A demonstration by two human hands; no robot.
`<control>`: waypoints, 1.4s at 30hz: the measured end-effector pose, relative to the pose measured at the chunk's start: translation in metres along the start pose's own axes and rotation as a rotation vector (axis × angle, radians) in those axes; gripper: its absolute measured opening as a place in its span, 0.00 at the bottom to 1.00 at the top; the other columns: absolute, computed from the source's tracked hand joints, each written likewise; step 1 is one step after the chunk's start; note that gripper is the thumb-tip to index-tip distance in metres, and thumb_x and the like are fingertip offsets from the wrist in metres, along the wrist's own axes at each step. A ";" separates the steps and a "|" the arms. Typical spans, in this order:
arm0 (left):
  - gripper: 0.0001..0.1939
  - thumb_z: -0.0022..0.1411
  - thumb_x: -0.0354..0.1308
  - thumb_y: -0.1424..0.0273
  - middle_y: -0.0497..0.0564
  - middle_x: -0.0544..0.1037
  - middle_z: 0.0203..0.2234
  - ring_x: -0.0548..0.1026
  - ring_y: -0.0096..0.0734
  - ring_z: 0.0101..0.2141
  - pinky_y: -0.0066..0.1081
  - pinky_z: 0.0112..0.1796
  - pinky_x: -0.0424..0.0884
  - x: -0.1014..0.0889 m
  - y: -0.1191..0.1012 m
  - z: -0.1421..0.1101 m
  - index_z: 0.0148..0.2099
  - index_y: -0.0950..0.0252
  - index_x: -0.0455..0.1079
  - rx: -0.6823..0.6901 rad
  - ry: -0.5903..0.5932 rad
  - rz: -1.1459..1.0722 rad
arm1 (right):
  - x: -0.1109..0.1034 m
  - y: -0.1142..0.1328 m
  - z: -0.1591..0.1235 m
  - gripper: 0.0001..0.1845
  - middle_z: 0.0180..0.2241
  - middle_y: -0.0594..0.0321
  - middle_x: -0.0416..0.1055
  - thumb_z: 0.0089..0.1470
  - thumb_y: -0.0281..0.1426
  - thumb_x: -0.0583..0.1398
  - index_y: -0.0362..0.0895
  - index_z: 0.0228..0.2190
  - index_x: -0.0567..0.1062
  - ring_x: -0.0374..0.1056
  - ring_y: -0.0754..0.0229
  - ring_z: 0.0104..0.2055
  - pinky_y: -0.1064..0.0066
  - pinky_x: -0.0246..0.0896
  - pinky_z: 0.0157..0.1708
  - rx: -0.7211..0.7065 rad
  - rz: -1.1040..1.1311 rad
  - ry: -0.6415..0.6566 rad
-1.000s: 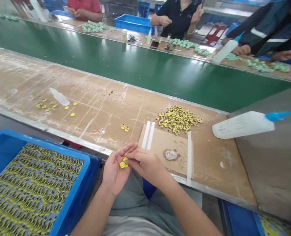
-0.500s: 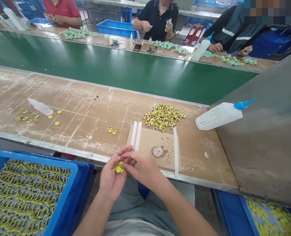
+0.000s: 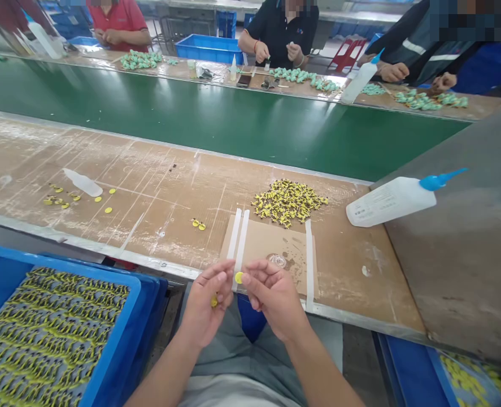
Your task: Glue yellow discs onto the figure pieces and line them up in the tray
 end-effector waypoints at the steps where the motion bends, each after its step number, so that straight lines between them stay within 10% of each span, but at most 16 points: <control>1: 0.14 0.55 0.68 0.71 0.46 0.71 0.23 0.59 0.13 0.19 0.17 0.20 0.59 0.002 0.002 -0.002 0.45 0.68 0.79 -0.009 0.040 0.046 | 0.001 -0.002 -0.003 0.20 0.21 0.71 0.70 0.42 0.37 0.73 0.43 0.33 0.72 0.58 0.73 0.14 0.81 0.49 0.13 0.020 0.064 -0.010; 12: 0.14 0.49 0.73 0.67 0.51 0.81 0.30 0.71 0.19 0.23 0.20 0.25 0.70 0.000 0.024 -0.003 0.40 0.61 0.81 0.100 -0.046 0.058 | 0.012 -0.025 -0.019 0.25 0.17 0.74 0.68 0.40 0.39 0.73 0.45 0.30 0.64 0.53 0.75 0.12 0.83 0.41 0.12 0.137 0.332 -0.124; 16: 0.12 0.55 0.69 0.68 0.50 0.80 0.31 0.66 0.13 0.19 0.15 0.18 0.64 0.007 0.014 0.001 0.43 0.64 0.79 0.099 -0.051 -0.073 | -0.011 0.010 -0.014 0.19 0.25 0.64 0.76 0.46 0.45 0.69 0.46 0.33 0.71 0.66 0.65 0.16 0.76 0.52 0.12 -0.090 -0.125 -0.132; 20: 0.11 0.55 0.69 0.73 0.51 0.80 0.36 0.76 0.20 0.30 0.13 0.24 0.71 0.003 0.000 0.008 0.43 0.64 0.78 0.094 -0.158 -0.140 | -0.067 0.078 0.007 0.10 0.30 0.61 0.77 0.54 0.38 0.63 0.46 0.37 0.77 0.72 0.59 0.27 0.67 0.69 0.30 -0.616 -0.932 -0.451; 26: 0.12 0.56 0.65 0.81 0.54 0.81 0.41 0.81 0.25 0.36 0.19 0.38 0.78 -0.011 0.000 0.015 0.43 0.66 0.78 0.057 -0.280 -0.108 | -0.105 0.099 0.072 0.14 0.47 0.55 0.76 0.61 0.29 0.55 0.46 0.45 0.77 0.72 0.54 0.47 0.62 0.67 0.47 -0.739 -1.583 -0.082; 42: 0.17 0.52 0.65 0.85 0.55 0.83 0.40 0.82 0.28 0.36 0.20 0.40 0.77 -0.008 0.006 0.022 0.44 0.67 0.79 0.024 -0.294 -0.099 | -0.144 0.121 0.092 0.15 0.32 0.59 0.78 0.50 0.40 0.65 0.43 0.36 0.81 0.68 0.62 0.30 0.70 0.63 0.30 -0.442 -1.168 -0.042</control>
Point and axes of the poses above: each hand's wrist, its own z-axis towards the middle knuckle, its own x-axis out of the palm, y = z × x, the point moved 5 cm from there along z, towards the middle knuckle
